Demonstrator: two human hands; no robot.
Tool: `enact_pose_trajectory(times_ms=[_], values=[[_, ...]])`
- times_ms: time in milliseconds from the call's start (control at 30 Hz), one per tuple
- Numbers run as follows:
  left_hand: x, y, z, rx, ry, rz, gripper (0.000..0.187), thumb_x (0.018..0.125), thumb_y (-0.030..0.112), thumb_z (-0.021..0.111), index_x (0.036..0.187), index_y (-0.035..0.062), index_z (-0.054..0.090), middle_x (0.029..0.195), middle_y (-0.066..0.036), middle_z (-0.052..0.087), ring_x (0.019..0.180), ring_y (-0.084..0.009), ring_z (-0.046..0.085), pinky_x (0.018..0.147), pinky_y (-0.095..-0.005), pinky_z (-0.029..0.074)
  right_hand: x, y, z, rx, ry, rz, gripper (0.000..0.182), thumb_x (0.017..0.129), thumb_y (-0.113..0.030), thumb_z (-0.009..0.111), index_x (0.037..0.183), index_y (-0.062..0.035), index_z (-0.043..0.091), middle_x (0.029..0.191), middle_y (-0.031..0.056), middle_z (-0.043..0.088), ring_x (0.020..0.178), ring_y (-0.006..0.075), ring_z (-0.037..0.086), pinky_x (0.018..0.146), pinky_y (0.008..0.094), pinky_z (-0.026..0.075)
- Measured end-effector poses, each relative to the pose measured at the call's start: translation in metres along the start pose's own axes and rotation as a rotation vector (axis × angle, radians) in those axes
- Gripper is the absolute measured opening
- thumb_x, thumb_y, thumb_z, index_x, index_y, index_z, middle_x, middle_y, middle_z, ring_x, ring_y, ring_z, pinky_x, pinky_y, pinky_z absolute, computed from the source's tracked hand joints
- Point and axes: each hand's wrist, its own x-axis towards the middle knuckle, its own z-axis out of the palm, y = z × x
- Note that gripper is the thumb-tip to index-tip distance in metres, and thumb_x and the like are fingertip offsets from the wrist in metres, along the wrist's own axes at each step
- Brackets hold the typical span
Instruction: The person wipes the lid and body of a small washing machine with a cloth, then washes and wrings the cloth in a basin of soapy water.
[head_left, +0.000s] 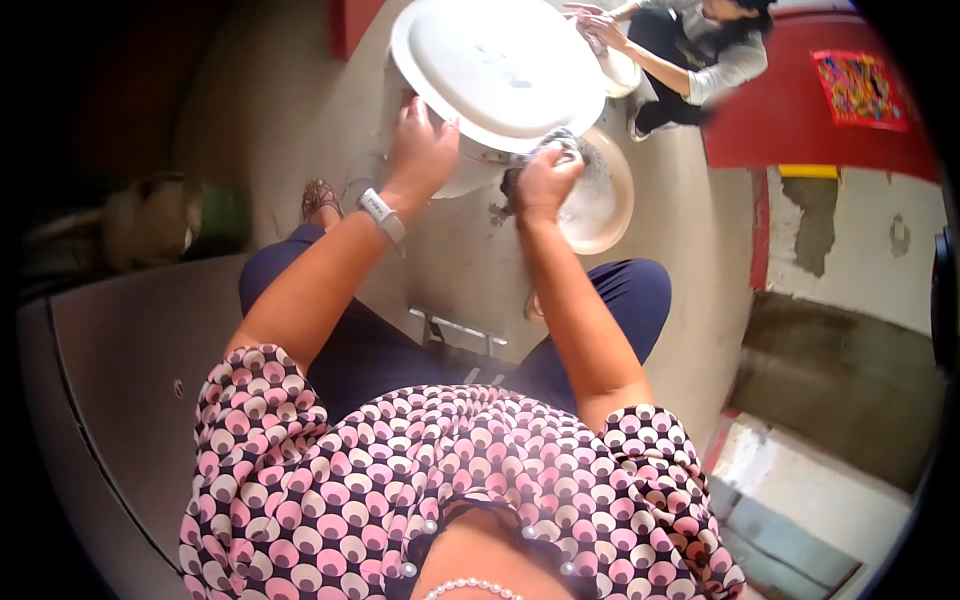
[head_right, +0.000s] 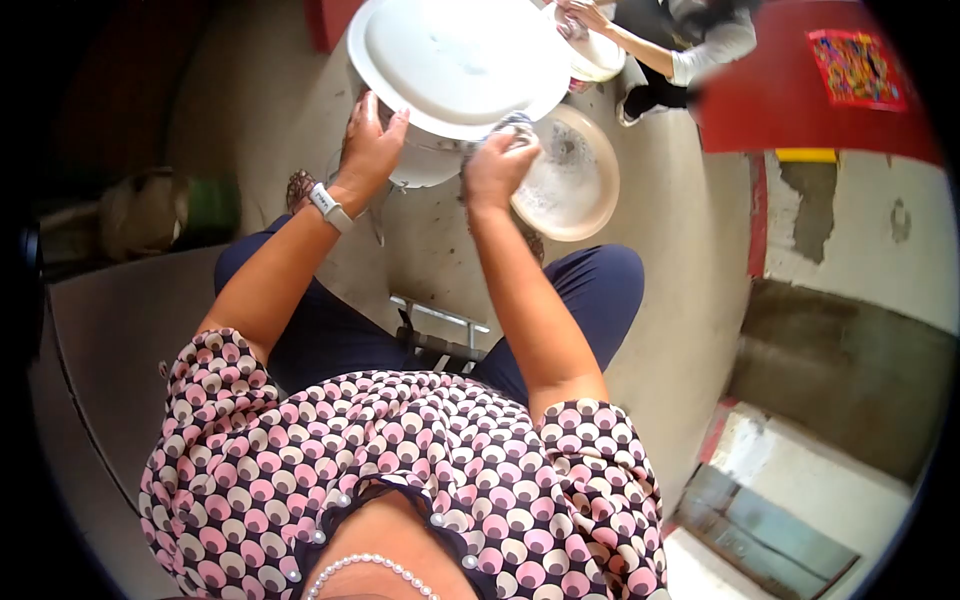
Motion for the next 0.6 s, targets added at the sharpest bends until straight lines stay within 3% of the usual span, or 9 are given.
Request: enact_pose_trajectory(times_ms=[100, 200, 267, 300, 367, 433, 500, 567, 600], values=[[0.003, -0.009, 0.003, 0.018, -0.014, 0.023, 0.054, 0.085, 0.027, 0.054, 0.12, -0.0117, 0.04, 0.117, -0.029, 0.048, 0.112, -0.0421, 0.046, 0.094, -0.0444, 0.038, -0.022, 0.034, 0.018, -0.152, 0.095, -0.367, 0.047, 0.092, -0.019, 0.039, 0.125, 0.0132, 0.028, 0.115, 0.0314, 0.044, 0.103, 0.0394, 0.049, 0.093, 0.0422, 0.038], [0.008, -0.018, 0.003, -0.022, -0.018, 0.023, 0.063, 0.085, 0.033, 0.055, 0.128, -0.009, 0.036, 0.125, -0.031, 0.043, 0.119, -0.0416, 0.041, 0.1, -0.0421, 0.034, -0.054, 0.048, 0.034, -0.088, 0.174, -0.402, 0.048, 0.091, -0.017, 0.043, 0.124, 0.0135, 0.027, 0.114, 0.0331, 0.041, 0.105, 0.0419, 0.046, 0.093, 0.0436, 0.037], [0.009, -0.019, 0.004, -0.181, -0.015, -0.035, 0.071, 0.083, 0.032, 0.059, 0.134, -0.0081, 0.028, 0.131, -0.028, 0.04, 0.124, -0.0367, 0.038, 0.103, -0.0395, 0.029, -0.069, 0.043, 0.036, -0.065, 0.051, -0.521, 0.049, 0.089, -0.013, 0.047, 0.125, 0.0122, 0.026, 0.112, 0.0324, 0.041, 0.105, 0.0424, 0.045, 0.092, 0.043, 0.037], [0.008, -0.018, 0.004, -0.259, 0.011, -0.037, 0.074, 0.083, 0.032, 0.06, 0.135, -0.0081, 0.026, 0.132, -0.027, 0.04, 0.125, -0.0352, 0.037, 0.104, -0.0393, 0.028, -0.07, 0.044, 0.035, -0.041, 0.09, -0.501, 0.049, 0.089, -0.013, 0.047, 0.125, 0.0122, 0.026, 0.112, 0.0324, 0.041, 0.105, 0.0424, 0.045, 0.092, 0.043, 0.037], [0.007, -0.011, 0.006, -0.238, 0.092, -0.157, 0.073, 0.083, 0.027, 0.061, 0.136, -0.0077, 0.024, 0.132, -0.024, 0.04, 0.124, -0.0302, 0.038, 0.103, -0.0373, 0.029, -0.067, 0.049, 0.027, 0.045, -0.063, -0.424, 0.052, 0.087, -0.011, 0.051, 0.127, 0.0104, 0.025, 0.112, 0.031, 0.04, 0.105, 0.0421, 0.044, 0.092, 0.0417, 0.038], [0.013, -0.004, 0.002, -0.514, -0.098, -0.183, 0.06, 0.087, 0.016, 0.056, 0.135, -0.0069, 0.027, 0.132, -0.017, 0.039, 0.118, -0.0234, 0.041, 0.101, -0.0324, 0.031, -0.059, 0.047, 0.008, 0.046, 0.004, -0.475, 0.05, 0.086, -0.013, 0.054, 0.126, 0.0063, 0.031, 0.113, 0.0283, 0.044, 0.104, 0.041, 0.047, 0.09, 0.0402, 0.04], [0.002, -0.002, -0.008, -0.541, -0.098, -0.11, 0.055, 0.09, 0.015, 0.052, 0.135, -0.0061, 0.028, 0.132, -0.016, 0.04, 0.12, -0.0231, 0.04, 0.102, -0.0327, 0.028, -0.061, 0.051, -0.014, 0.074, -0.199, -0.462, 0.045, 0.084, -0.015, 0.058, 0.122, 0.003, 0.04, 0.111, 0.0258, 0.05, 0.102, 0.0387, 0.051, 0.089, 0.0396, 0.041], [0.002, -0.003, -0.008, -0.526, -0.091, -0.067, 0.052, 0.092, 0.017, 0.049, 0.134, -0.0058, 0.03, 0.132, -0.015, 0.04, 0.12, -0.023, 0.039, 0.103, -0.0326, 0.027, -0.051, 0.052, -0.028, 0.077, -0.163, -0.453, 0.042, 0.084, -0.02, 0.06, 0.118, 0.0014, 0.046, 0.109, 0.0241, 0.055, 0.1, 0.0367, 0.054, 0.088, 0.0393, 0.043], [0.002, -0.005, -0.007, -0.526, -0.071, -0.029, 0.049, 0.093, 0.018, 0.045, 0.133, -0.0056, 0.032, 0.132, -0.015, 0.041, 0.121, -0.023, 0.039, 0.104, -0.0324, 0.026, -0.045, 0.052, -0.033, 0.13, -0.141, -0.242, 0.043, 0.084, -0.021, 0.059, 0.118, 0.0019, 0.046, 0.109, 0.024, 0.055, 0.101, 0.0355, 0.055, 0.088, 0.039, 0.043]])
